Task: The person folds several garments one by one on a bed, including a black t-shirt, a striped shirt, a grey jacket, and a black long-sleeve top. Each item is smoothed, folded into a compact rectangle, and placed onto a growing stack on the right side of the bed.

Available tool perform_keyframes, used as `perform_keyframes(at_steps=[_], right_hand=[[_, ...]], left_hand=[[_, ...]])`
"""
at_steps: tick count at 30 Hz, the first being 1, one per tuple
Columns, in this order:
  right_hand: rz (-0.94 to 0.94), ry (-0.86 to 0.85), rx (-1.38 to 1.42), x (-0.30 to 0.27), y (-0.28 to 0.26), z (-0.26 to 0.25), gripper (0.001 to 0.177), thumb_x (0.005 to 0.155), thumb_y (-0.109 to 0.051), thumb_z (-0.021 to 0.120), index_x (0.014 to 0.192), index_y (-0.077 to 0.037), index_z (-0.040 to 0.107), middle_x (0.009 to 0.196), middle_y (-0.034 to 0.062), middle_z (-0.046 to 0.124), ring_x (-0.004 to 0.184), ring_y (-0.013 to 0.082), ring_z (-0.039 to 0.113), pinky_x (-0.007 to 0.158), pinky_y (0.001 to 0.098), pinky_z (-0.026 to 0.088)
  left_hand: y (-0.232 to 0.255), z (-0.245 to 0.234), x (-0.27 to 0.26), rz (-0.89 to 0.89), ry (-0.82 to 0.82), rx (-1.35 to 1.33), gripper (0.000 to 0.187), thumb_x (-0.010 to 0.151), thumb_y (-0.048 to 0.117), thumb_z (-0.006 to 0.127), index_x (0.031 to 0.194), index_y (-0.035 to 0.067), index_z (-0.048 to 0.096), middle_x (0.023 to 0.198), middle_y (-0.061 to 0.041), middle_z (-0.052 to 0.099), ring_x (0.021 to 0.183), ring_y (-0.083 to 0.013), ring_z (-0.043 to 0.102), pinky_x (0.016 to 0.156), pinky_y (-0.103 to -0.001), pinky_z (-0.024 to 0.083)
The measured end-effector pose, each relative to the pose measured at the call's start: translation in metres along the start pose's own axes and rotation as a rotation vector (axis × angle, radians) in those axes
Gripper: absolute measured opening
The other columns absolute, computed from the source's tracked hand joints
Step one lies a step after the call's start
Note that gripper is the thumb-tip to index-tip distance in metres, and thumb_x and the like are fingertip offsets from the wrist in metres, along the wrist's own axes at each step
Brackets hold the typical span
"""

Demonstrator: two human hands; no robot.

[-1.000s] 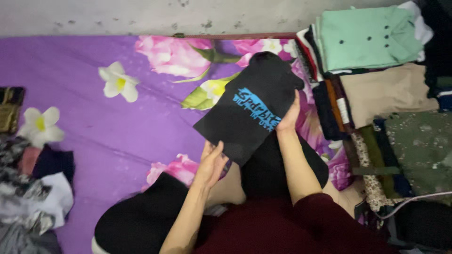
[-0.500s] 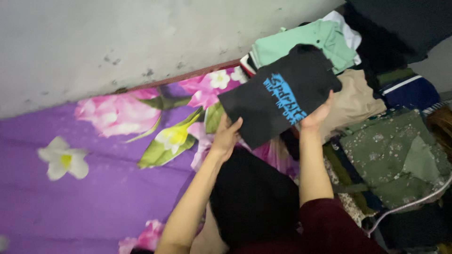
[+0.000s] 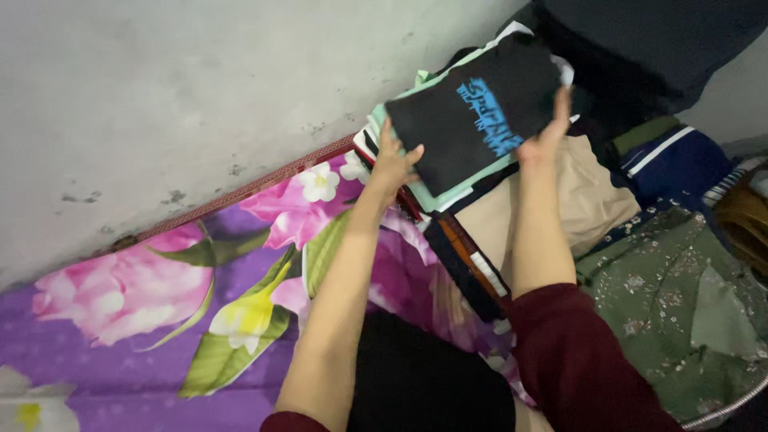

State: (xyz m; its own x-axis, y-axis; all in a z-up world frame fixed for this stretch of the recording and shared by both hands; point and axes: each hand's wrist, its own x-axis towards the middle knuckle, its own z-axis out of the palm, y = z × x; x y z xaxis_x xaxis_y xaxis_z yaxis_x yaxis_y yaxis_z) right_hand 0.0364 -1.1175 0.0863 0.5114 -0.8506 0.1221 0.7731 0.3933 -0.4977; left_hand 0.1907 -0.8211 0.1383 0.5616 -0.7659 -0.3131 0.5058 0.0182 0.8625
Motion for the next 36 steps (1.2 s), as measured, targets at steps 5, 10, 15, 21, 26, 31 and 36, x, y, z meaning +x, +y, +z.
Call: perform_keyframes(at_steps=[5, 10, 15, 21, 26, 31, 36], right_hand=[[0.163, 0.041, -0.135, 0.02, 0.014, -0.033, 0.04, 0.091, -0.009, 0.075, 0.129, 0.002, 0.065, 0.127, 0.0149, 0.071, 0.119, 0.0314, 0.068, 0.113, 0.0456, 0.054], [0.204, 0.125, -0.191, 0.016, 0.013, -0.03, 0.033, 0.092, -0.008, 0.074, 0.121, 0.004, 0.066, 0.12, 0.0166, 0.073, 0.113, 0.0325, 0.07, 0.106, 0.0457, 0.057], [-0.113, 0.153, -0.396, 0.01, 0.009, -0.009, 0.064, 0.084, 0.007, 0.078, 0.141, -0.004, 0.049, 0.139, 0.0209, 0.062, 0.126, 0.0391, 0.064, 0.11, 0.0508, 0.056], [-0.839, 0.389, -1.6, -0.035, 0.003, 0.047, 0.092, 0.086, -0.007, 0.086, 0.159, -0.013, 0.03, 0.16, 0.0259, 0.031, 0.149, 0.0459, 0.027, 0.121, 0.0581, 0.02], [-0.58, -0.205, -2.18, -0.049, 0.042, 0.09, 0.044, 0.113, -0.041, 0.063, 0.154, -0.026, 0.055, 0.168, 0.0083, 0.037, 0.16, 0.0307, 0.029, 0.13, 0.0639, 0.012], [-0.328, -0.315, -2.141, -0.042, 0.073, 0.083, 0.05, 0.109, -0.052, 0.039, 0.155, -0.036, 0.049, 0.171, 0.0047, 0.026, 0.159, 0.0313, 0.009, 0.114, 0.0801, -0.002], [-0.219, -0.321, -2.154, -0.033, 0.067, 0.076, 0.052, 0.108, -0.052, 0.036, 0.157, -0.035, 0.043, 0.171, 0.0048, 0.024, 0.159, 0.0309, 0.006, 0.114, 0.0795, -0.003]], left_hand=[[-0.048, -0.01, 0.034, 0.583, -0.007, 0.156, 0.095, 0.09, -0.008, 0.072, 0.163, 0.02, 0.019, 0.16, -0.02, 0.043, 0.143, -0.0297, 0.05, 0.11, -0.039, 0.051], [-0.068, -0.014, 0.022, 0.524, 0.197, 0.204, 0.089, 0.09, -0.011, 0.069, 0.161, 0.019, 0.026, 0.144, -0.018, 0.052, 0.12, -0.025, 0.062, 0.095, -0.032, 0.057], [-0.048, -0.011, -0.011, 0.448, 0.204, 0.08, 0.081, 0.091, -0.011, 0.061, 0.16, 0.019, 0.028, 0.134, -0.015, 0.054, 0.098, -0.0217, 0.068, 0.084, -0.029, 0.055], [-0.023, 0.012, -0.044, 0.897, 0.448, 0.813, 0.081, 0.083, -0.006, 0.07, 0.154, 0.014, 0.038, 0.144, -0.02, 0.046, 0.135, -0.0359, 0.049, 0.117, -0.045, 0.041], [-0.023, 0.033, -0.03, 1.096, 0.266, 1.485, 0.07, 0.097, 0.034, 0.073, 0.158, 0.022, 0.039, 0.171, -0.009, 0.027, 0.161, -0.0333, 0.028, 0.129, -0.058, 0.029], [-0.041, 0.017, -0.015, 0.82, 0.275, 1.444, 0.098, 0.075, 0.06, 0.078, 0.158, 0.04, 0.03, 0.168, -0.02, 0.015, 0.154, -0.0484, 0.017, 0.118, -0.063, 0.029], [-0.052, 0.005, -0.014, 0.598, 0.257, 1.478, 0.109, 0.069, 0.065, 0.078, 0.159, 0.042, 0.021, 0.169, -0.022, 0.01, 0.151, -0.0523, 0.019, 0.117, -0.061, 0.028]])
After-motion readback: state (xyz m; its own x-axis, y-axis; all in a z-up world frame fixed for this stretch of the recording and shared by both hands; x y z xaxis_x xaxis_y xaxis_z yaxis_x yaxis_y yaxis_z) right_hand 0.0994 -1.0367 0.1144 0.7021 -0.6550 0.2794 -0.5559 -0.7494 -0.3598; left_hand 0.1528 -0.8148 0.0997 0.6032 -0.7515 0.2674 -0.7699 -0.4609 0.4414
